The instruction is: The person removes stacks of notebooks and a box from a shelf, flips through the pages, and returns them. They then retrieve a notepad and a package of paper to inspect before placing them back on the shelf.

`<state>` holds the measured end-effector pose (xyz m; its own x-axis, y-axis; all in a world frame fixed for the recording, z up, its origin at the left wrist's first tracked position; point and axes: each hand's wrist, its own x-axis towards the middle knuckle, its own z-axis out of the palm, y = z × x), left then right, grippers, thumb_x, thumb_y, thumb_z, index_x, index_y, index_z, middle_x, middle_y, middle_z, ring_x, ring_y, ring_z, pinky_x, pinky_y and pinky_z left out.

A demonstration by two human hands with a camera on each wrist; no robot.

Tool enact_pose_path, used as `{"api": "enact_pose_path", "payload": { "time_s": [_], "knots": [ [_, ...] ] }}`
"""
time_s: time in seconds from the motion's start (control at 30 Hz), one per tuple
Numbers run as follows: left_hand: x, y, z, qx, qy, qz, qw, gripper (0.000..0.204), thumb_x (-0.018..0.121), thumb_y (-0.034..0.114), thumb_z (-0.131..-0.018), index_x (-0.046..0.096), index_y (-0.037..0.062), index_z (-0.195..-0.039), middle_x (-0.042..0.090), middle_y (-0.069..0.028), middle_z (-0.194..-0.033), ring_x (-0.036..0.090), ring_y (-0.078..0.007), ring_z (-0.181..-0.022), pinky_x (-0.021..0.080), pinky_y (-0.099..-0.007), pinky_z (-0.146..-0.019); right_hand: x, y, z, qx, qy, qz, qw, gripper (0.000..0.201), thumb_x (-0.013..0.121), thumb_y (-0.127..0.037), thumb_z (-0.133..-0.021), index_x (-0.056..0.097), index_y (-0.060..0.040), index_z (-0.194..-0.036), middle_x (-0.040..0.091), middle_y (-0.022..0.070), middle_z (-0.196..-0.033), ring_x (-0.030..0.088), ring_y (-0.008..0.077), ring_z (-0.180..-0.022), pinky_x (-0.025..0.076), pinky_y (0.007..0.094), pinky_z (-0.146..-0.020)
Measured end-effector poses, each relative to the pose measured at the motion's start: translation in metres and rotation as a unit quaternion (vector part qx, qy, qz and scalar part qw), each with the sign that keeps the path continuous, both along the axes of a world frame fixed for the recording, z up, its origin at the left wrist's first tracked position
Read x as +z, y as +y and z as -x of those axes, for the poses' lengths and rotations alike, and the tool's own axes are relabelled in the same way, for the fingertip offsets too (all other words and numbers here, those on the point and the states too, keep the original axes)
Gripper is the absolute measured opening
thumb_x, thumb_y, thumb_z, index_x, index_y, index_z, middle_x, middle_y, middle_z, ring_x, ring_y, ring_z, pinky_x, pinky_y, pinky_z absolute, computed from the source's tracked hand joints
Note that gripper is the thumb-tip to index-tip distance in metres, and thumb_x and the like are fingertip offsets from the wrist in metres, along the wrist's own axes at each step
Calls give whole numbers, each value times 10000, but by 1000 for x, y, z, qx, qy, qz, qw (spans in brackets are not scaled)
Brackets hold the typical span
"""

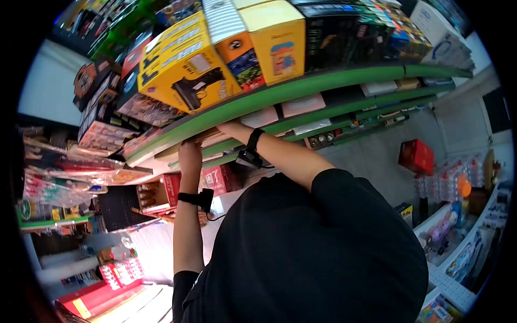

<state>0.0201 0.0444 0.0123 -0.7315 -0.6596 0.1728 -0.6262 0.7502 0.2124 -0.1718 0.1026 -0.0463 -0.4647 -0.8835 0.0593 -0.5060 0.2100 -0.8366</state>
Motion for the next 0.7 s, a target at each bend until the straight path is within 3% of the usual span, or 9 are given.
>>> {"api": "enact_pose_path", "payload": {
  "time_s": [0.1,0.23,0.33,0.43,0.53,0.6,0.67,0.7],
  "knots": [
    [0,-8,0,13,-44,6,999,250,686,215,-897,697,-34,-916,688,-260,-900,672,-439,-825,540,-522,-736,-19,-7,3,-14,80,-9,997,454,485,-412,-1033,588,-19,-1235,621,170,-1250,569,294,-1149,448,405,-982],
    [-3,-12,0,-21,-33,12,999,324,703,224,-889,659,-50,-1056,680,-274,-953,654,-465,-863,540,-518,-778,-3,2,3,-17,6,33,999,444,483,-400,-1031,589,-16,-1228,624,179,-1241,572,306,-1137,449,409,-978],
    [6,-8,1,5,-55,-52,997,355,698,192,-885,613,-56,-1126,662,-286,-1018,640,-465,-915,526,-528,-806,9,10,3,-25,-4,41,999,411,473,-354,-1032,604,-11,-1215,630,198,-1228,576,321,-1138,463,417,-960],
    [-1,-2,-14,-32,65,-47,996,387,691,162,-887,571,-53,-1186,649,-279,-1046,636,-459,-900,513,-528,-794,9,23,4,-64,79,122,987,390,466,-309,-1031,596,-7,-1240,655,186,-1198,621,312,-1108,492,416,-929],
    [34,49,-32,23,175,-79,981,374,665,122,-906,562,-34,-1230,670,-213,-987,663,-352,-754,510,-441,-670,45,85,9,-14,-1,-8,1000,301,592,-201,-996,595,-20,-1236,687,150,-1150,662,264,-1052,523,354,-886],
    [34,78,-45,41,221,-112,968,363,660,113,-911,569,-25,-1234,680,-181,-929,659,-284,-708,497,-396,-623,19,127,-2,-95,-196,228,949,291,601,-94,-987,563,-8,-1262,689,137,-1154,671,219,-1074,536,335,-923],
    [3,94,-62,14,241,-185,953,295,644,98,-929,597,-21,-1195,681,-141,-842,632,-185,-673,482,-349,-596,17,192,-3,-80,-235,170,954,354,512,-21,-1023,468,-32,-1375,672,129,-1147,659,184,-1084,534,333,-975],
    [-12,100,-71,-28,217,-247,944,264,616,56,-936,599,1,-1193,692,-89,-938,608,-151,-655,472,-309,-575,-2,223,-3,-95,-272,204,936,369,519,-9,-1007,464,-26,-1372,679,116,-1096,668,195,-1035,552,322,-895]
  ]
}}
